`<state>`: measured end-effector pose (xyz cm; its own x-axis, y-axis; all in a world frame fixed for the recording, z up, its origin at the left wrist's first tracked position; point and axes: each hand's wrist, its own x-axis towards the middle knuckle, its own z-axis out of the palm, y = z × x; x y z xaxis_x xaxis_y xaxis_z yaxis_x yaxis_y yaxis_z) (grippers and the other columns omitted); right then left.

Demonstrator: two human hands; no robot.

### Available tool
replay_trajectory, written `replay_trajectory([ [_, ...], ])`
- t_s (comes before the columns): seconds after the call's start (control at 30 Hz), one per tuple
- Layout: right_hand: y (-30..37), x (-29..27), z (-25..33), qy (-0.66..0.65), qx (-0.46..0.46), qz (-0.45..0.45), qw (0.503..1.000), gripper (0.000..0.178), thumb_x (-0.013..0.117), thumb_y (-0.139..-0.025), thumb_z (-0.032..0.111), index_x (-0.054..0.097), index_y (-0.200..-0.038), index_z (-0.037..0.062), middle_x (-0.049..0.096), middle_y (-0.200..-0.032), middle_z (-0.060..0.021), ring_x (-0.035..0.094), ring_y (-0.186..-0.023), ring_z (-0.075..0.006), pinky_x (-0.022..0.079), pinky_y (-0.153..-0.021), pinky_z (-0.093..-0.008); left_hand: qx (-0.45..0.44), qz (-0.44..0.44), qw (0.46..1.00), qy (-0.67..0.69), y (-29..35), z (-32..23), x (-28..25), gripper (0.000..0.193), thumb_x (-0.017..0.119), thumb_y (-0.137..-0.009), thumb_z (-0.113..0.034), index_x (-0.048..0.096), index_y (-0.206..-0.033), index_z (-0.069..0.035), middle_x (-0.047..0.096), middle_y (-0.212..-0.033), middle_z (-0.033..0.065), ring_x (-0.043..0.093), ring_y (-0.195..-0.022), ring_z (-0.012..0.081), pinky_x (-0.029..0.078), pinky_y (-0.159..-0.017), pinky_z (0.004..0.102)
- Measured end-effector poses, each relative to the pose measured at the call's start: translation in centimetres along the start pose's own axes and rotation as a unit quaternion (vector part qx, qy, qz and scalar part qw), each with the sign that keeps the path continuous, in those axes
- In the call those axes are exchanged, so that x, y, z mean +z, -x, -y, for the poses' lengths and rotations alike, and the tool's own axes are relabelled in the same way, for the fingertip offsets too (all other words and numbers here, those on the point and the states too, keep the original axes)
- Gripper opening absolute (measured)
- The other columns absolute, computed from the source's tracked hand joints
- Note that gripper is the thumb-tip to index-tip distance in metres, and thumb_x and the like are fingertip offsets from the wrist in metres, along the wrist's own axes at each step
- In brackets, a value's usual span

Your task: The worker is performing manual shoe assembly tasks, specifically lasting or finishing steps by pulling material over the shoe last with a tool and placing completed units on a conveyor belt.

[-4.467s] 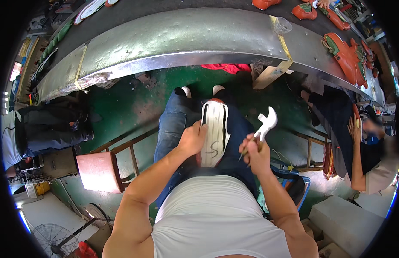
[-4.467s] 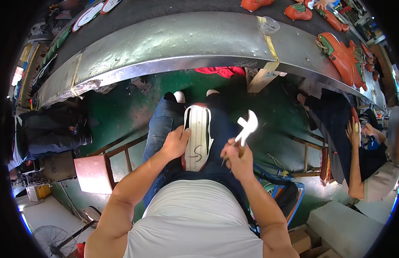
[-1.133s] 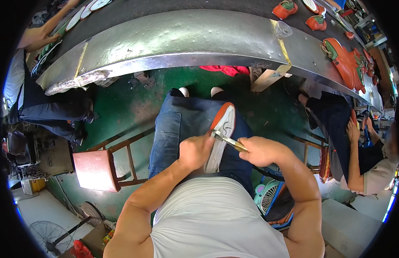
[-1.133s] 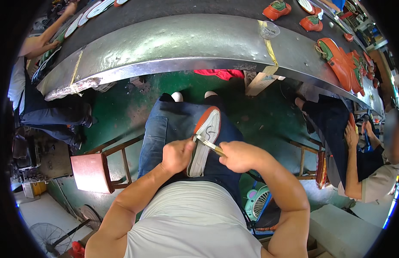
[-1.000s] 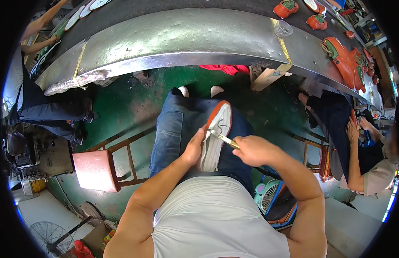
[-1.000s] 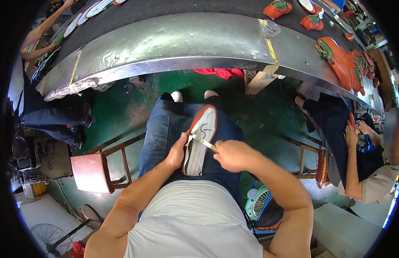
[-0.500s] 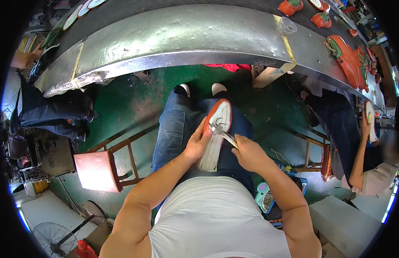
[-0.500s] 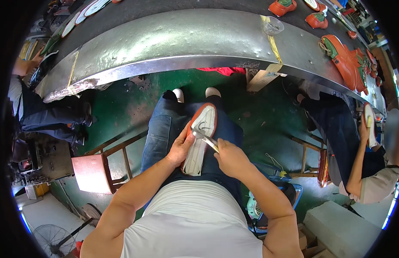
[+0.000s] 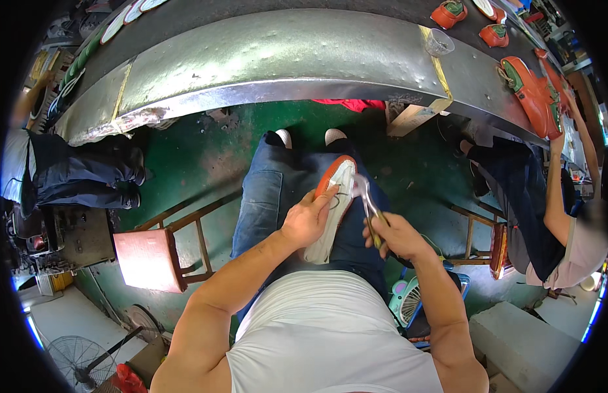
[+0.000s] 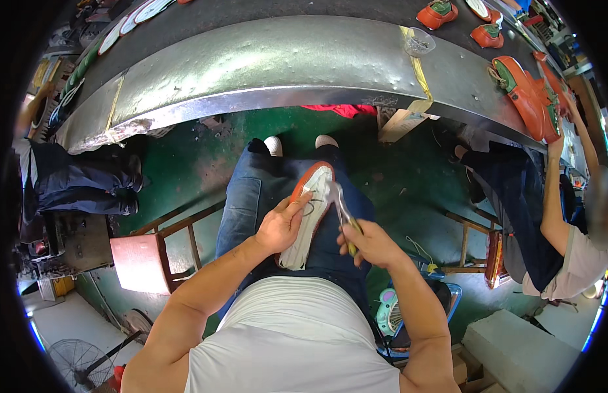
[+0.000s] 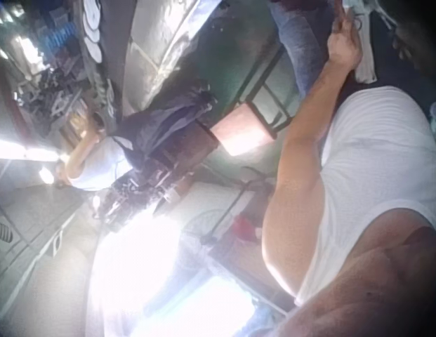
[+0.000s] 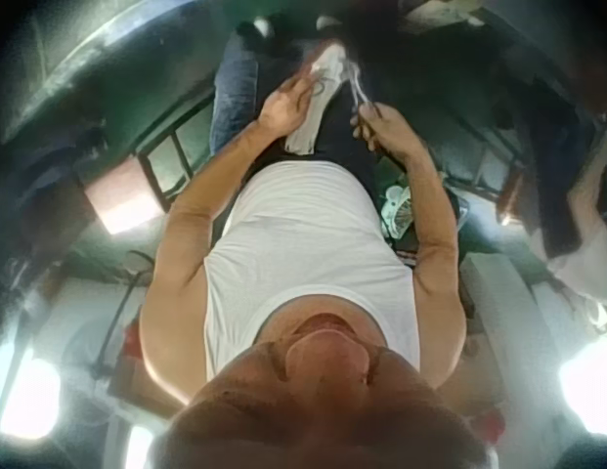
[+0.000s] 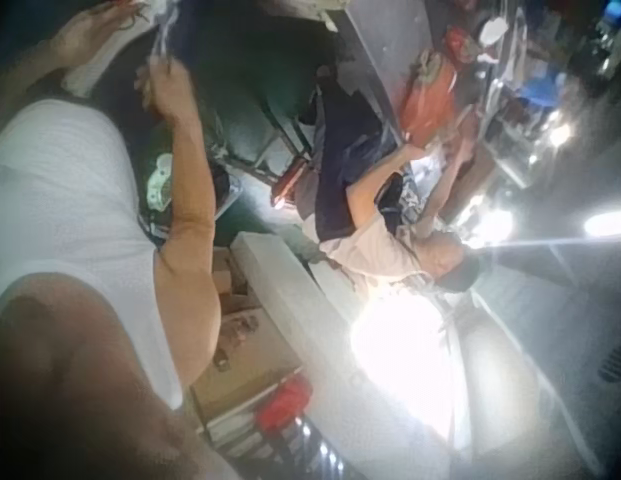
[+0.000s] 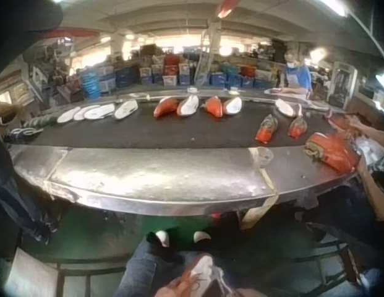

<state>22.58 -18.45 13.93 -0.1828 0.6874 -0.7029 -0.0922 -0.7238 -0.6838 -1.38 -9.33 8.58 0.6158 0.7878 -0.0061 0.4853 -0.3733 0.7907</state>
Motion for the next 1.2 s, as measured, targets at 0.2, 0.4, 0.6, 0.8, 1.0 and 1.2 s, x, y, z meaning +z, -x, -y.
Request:
replay_trajectory([
  [0.2, -3.4, 1.0, 2.7, 0.295, -0.111, -0.087, 0.945, 0.043, 0.045, -0.105, 0.036, 0.061, -0.093, -0.0024, 0.066, -0.075, -0.0126, 0.066, -0.064, -0.0237, 0.052, -0.066, -0.0373, -0.01, 0.071, 0.997, -0.033, 0.4, -0.7, 0.1, 0.053, 0.051, -0.101, -0.017, 0.038, -0.152, -0.016, 0.051, -0.138, 0.0272, 0.062, -0.111, 0.0449, 0.053, -0.094, 0.045],
  [0.4, -3.0, 1.6, 1.5, 0.418, -0.243, -0.102, 0.869, 0.038, 0.05, -0.102, 0.034, 0.06, -0.092, -0.0016, 0.066, -0.071, -0.0122, 0.066, -0.064, -0.0248, 0.051, -0.064, -0.0381, -0.166, 0.05, 0.983, 0.059, 0.5, -0.8, 0.5, 0.068, 0.053, -0.101, -0.023, 0.019, -0.156, -0.001, 0.044, -0.147, 0.0303, 0.05, -0.132, 0.0435, 0.038, -0.112, 0.0421],
  [0.6, 2.2, 1.1, 1.8, 0.37, -0.063, -0.004, 0.927, 0.028, 0.063, -0.094, 0.026, 0.06, -0.087, -0.0011, 0.066, -0.071, -0.014, 0.065, -0.067, -0.03, 0.051, -0.067, -0.0402, -0.231, 0.194, 0.89, 0.343, -1.5, 3.0, -1.4, 0.068, 0.068, -0.096, -0.024, 0.033, -0.15, -0.003, 0.062, -0.13, 0.0145, 0.06, -0.12, 0.0229, 0.049, -0.101, 0.0357],
  [0.8, 3.0, 3.2, -1.1, 0.54, -0.206, 0.036, 0.815, 0.05, 0.062, -0.092, 0.017, 0.051, -0.134, -0.0069, 0.063, -0.112, -0.0258, 0.063, -0.104, -0.0384, 0.054, -0.083, -0.0454, -0.325, 0.269, 0.828, 0.369, -3.3, 0.7, -3.4, 0.064, 0.07, -0.095, -0.026, 0.038, -0.148, -0.013, 0.062, -0.125, 0.0062, 0.063, -0.11, 0.0172, 0.057, -0.082, 0.0417],
  [1.0, 1.2, 4.9, -0.5, 0.627, -0.15, 0.006, 0.765, 0.039, 0.065, -0.091, 0.02, 0.058, -0.123, -0.0022, 0.066, -0.097, -0.021, 0.066, -0.089, -0.0379, 0.054, -0.077, -0.0443, -0.331, 0.256, 0.836, 0.357, -2.7, 1.9, -3.2, 0.06, 0.07, -0.095, -0.029, 0.042, -0.145, -0.013, 0.062, -0.122, 0.0047, 0.062, -0.107, 0.0167, 0.057, -0.08, 0.0384],
  [1.2, 2.8, 3.8, -4.4, 0.502, -0.225, -0.04, 0.834, 0.029, 0.065, -0.093, 0.028, 0.062, -0.112, 0.0057, 0.066, -0.096, -0.0185, 0.065, -0.087, -0.0399, 0.052, -0.074, -0.0471, -0.229, 0.185, 0.893, 0.339, -1.9, 3.5, -0.9, 0.059, 0.067, -0.096, -0.026, 0.042, -0.145, -0.004, 0.063, -0.127, 0.0142, 0.062, -0.114, 0.0231, 0.051, -0.096, 0.0372],
])
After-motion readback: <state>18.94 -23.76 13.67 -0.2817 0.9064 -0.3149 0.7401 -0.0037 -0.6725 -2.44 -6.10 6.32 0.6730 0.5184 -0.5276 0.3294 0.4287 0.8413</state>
